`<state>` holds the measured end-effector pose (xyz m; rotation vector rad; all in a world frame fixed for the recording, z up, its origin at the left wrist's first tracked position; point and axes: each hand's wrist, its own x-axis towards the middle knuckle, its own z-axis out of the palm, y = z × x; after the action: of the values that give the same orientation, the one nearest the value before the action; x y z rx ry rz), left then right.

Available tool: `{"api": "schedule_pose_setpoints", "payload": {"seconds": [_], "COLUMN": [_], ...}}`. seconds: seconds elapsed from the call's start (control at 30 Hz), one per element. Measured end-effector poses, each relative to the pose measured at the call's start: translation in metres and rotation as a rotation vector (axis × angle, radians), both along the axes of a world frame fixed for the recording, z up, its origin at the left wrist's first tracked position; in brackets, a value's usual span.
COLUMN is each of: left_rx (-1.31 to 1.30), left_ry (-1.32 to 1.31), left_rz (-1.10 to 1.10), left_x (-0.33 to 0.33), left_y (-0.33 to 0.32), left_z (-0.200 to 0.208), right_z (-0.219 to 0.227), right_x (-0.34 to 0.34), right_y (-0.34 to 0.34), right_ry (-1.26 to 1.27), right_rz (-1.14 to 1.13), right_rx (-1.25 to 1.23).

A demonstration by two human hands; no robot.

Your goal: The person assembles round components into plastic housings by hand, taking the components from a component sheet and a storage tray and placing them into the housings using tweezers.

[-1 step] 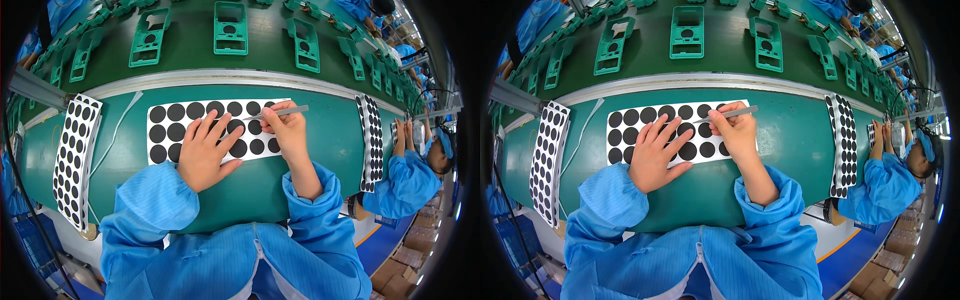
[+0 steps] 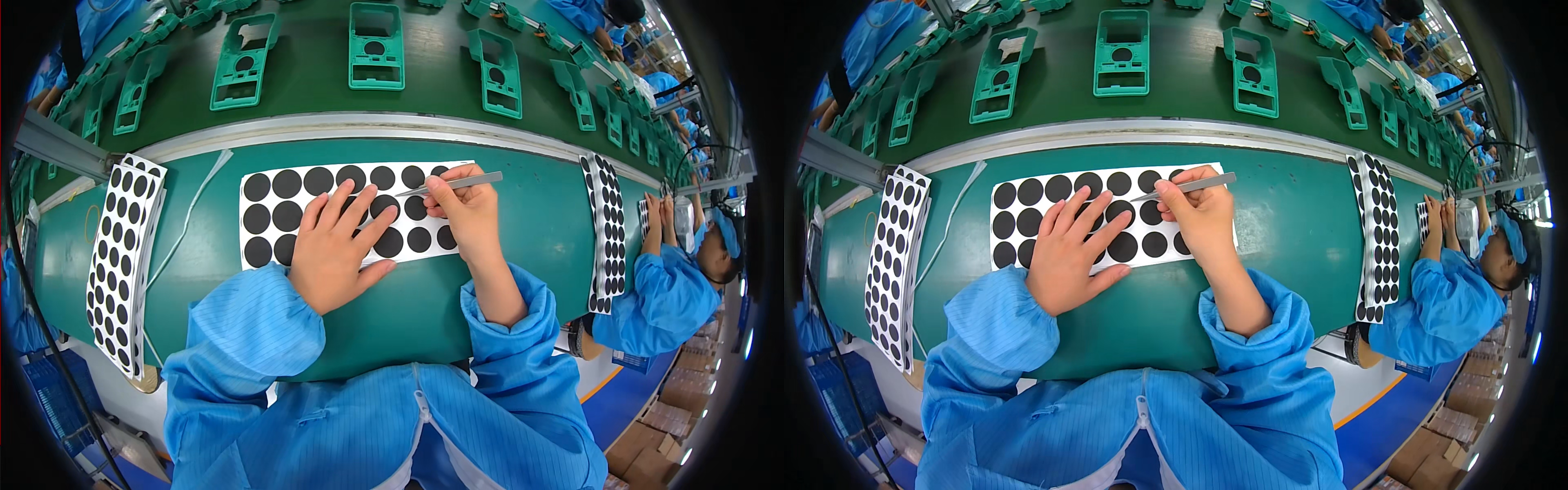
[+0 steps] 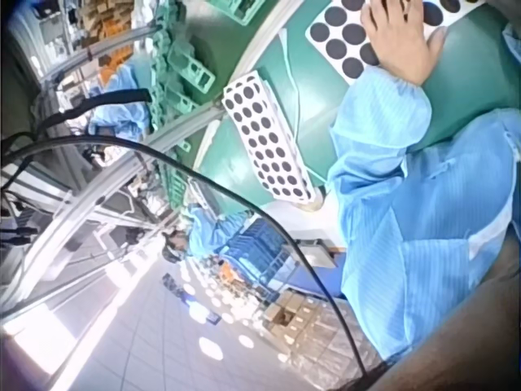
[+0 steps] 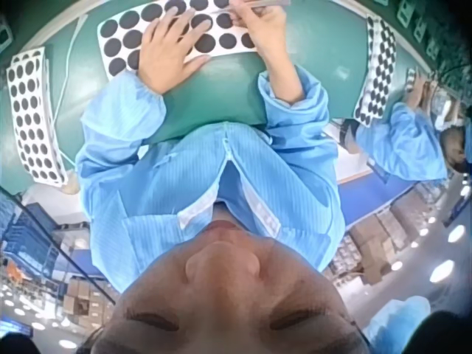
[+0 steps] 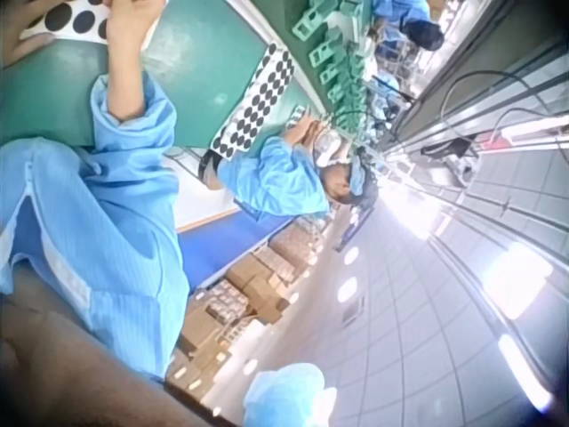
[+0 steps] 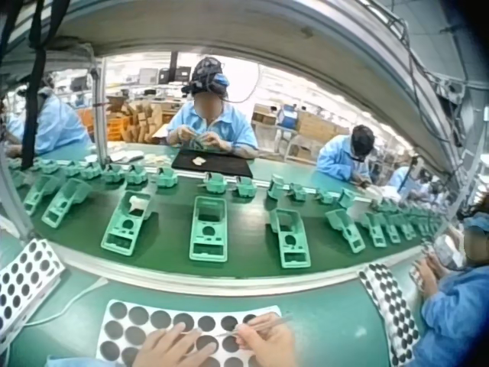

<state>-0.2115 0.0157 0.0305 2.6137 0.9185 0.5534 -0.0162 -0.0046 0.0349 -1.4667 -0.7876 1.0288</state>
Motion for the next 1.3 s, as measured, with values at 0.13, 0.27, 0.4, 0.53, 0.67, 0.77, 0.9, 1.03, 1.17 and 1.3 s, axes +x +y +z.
{"api": "schedule_pose_setpoints", "payload": {"seconds": [0.13,0.27,0.4,0.53,0.67,0.77,0.9,1.03,1.17,1.3], "left_rx": [-0.002,-0.001,-0.002,-0.004,-0.024,-0.013,0.001,-0.020,-0.007,0.002], "left_ry": [0.002,0.004,-0.002,0.002,-0.009,-0.022,-0.048,-0.044,-0.042,-0.045], "left_rz": [0.001,0.007,0.008,0.017,0.050,0.044,0.048,0.056,0.054,0.052], "left_x": [0.000,0.001,0.000,0.001,0.000,-0.001,-0.001,-0.001,-0.001,-0.002], "left_y": [0.000,0.000,0.001,0.002,0.002,0.003,0.004,0.004,0.004,0.004], "left_z": [0.000,0.001,0.003,0.003,0.002,0.001,-0.001,0.000,-0.001,-0.001], "right_z": [0.003,0.002,-0.005,0.002,0.009,0.013,0.013,0.014,0.014,0.014], "right_x": [-0.001,0.000,-0.002,-0.015,-0.017,-0.018,-0.020,-0.020,-0.020,-0.020], "right_y": [0.001,0.001,0.000,-0.008,-0.009,-0.010,-0.011,-0.010,-0.009,-0.009], "right_ry": [-0.030,-0.007,-0.070,-0.726,-0.867,-0.857,-0.838,-0.872,-0.932,-0.943], "right_rz": [0.011,0.027,0.068,0.212,0.296,0.311,0.317,0.312,0.327,0.373], "right_rx": [-0.025,-0.002,0.097,0.431,0.479,0.490,0.500,0.531,0.518,0.570]}}
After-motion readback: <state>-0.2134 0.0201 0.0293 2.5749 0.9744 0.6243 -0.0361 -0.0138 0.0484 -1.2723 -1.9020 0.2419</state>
